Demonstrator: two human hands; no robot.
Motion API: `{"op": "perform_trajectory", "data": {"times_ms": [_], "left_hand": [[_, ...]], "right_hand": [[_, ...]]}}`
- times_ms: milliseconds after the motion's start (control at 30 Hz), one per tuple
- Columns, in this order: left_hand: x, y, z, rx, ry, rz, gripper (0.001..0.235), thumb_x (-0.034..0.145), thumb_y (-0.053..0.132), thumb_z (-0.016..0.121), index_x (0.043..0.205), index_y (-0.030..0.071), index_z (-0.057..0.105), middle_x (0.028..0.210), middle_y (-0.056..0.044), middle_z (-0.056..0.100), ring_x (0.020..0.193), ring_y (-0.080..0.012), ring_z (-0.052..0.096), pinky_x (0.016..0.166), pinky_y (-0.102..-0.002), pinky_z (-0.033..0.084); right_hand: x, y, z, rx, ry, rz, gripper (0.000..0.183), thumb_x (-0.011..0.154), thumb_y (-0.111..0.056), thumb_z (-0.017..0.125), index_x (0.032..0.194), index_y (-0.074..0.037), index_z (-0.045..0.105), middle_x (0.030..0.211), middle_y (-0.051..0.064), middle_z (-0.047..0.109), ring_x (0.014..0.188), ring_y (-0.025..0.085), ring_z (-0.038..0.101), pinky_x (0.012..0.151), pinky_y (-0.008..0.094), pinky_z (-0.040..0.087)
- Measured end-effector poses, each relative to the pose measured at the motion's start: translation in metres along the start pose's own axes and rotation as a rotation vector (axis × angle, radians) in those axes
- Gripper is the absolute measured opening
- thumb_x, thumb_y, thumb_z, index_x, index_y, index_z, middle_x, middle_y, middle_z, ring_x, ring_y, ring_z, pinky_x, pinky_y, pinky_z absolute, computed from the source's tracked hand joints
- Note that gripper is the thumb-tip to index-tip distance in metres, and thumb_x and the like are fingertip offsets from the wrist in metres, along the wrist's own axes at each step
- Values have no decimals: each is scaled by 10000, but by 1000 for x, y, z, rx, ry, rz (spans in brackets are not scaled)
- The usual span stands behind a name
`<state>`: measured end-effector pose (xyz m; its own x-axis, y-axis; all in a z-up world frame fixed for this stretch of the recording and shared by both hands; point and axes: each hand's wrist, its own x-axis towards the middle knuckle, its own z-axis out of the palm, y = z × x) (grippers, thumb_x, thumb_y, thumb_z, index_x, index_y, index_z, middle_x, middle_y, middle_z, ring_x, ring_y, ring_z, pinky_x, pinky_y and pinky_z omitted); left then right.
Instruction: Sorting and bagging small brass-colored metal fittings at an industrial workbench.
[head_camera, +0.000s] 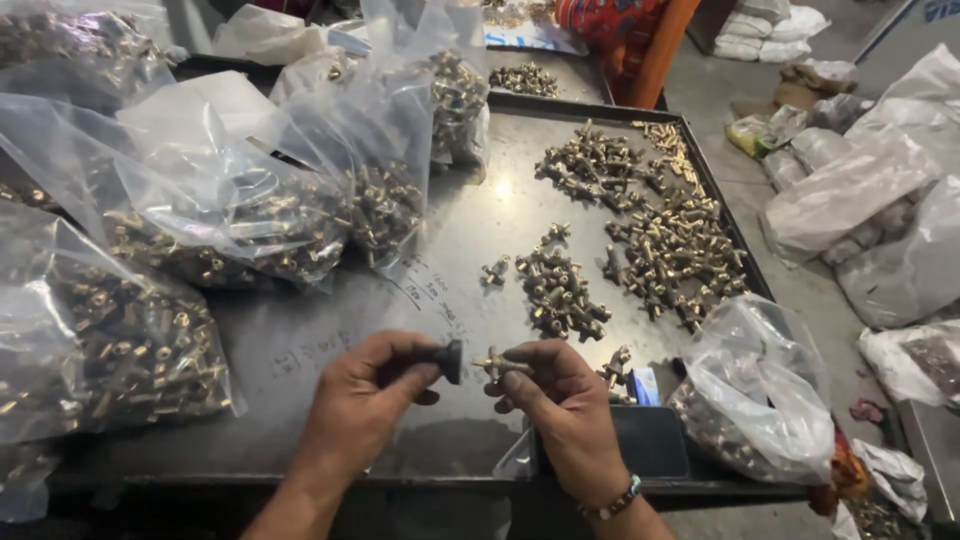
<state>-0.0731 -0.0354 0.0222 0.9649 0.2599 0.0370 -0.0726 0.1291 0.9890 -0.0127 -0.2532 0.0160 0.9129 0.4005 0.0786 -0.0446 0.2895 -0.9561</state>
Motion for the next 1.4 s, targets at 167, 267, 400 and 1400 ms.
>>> {"op": "perform_trajectory", "data": {"times_ms": [167,267,400,1400], "left_hand": [[-15,5,9,50,-7,56,168,883,4,728,1044,38,758,898,-25,772,804,-93,725,690,-249,620],[-20,18,10,195,-25,153,181,871,18,756,1049,51,759,877,-17,770,771,-80,704,668,-238,576],[-23,38,15,376,-95,286,182,853,34,795,1030,62,763,880,-6,773,772,-69,699,635,-248,556],[-32,24,-29,842,349,476,184,837,106,771,1006,101,697,974,-72,735,886,-278,733,717,-359,564]], "right_hand": [[-6,5,-5,30,-59,32,217,941,-62,703,1136,16,650,978,89,737,865,160,719,741,326,621],[-8,2,-6,20,-74,36,208,952,-66,701,1134,22,652,977,97,738,862,152,712,743,328,627],[-7,-5,-5,-33,-97,48,194,943,-64,695,1114,16,652,990,108,759,883,157,733,754,325,632],[158,11,-27,-1543,-30,-655,492,762,4,655,1220,-163,725,1239,87,741,1106,367,629,957,446,477]]}}
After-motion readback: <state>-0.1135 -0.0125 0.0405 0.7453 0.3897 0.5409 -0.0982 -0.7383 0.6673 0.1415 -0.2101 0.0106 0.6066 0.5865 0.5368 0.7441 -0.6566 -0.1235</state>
